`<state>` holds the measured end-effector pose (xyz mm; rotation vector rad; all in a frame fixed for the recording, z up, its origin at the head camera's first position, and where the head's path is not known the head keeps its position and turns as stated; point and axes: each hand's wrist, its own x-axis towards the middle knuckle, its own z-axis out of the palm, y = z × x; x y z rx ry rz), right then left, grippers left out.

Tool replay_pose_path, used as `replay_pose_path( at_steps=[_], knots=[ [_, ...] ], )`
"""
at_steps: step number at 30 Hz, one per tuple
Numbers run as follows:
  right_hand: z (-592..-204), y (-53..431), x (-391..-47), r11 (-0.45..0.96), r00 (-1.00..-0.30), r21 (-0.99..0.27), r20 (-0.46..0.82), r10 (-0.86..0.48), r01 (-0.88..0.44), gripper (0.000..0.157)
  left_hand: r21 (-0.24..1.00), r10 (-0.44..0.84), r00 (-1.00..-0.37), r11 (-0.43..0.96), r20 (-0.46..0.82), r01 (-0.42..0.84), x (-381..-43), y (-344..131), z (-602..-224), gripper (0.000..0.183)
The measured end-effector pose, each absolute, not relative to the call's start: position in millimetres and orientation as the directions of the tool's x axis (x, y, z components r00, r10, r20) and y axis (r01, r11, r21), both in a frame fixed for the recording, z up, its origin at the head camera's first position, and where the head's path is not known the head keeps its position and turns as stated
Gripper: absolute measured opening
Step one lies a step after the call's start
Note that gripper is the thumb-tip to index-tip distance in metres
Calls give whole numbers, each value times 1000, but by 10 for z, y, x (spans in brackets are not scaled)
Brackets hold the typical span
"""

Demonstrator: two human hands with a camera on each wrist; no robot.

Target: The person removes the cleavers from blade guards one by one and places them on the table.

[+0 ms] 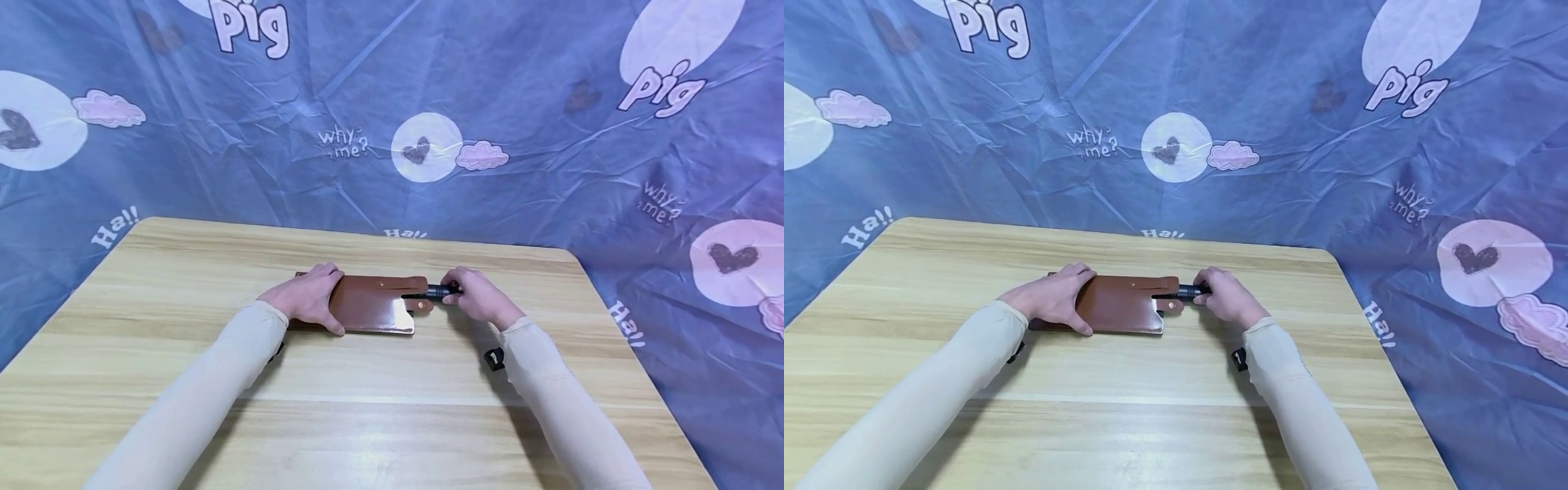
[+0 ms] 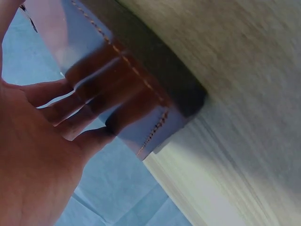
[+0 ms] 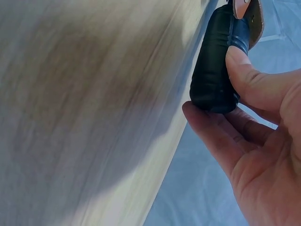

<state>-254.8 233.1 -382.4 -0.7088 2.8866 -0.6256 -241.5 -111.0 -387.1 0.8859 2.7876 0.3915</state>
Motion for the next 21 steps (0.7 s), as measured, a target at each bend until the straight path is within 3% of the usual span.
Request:
replay_pose_path(
  at_steps=[21],
  knots=[
    [-3825,2335,-2538,808,-901,-433,23,-434,-400,25,333,583,-806,784,-106,524,-2420,-1167,-3813,112]
  ],
)
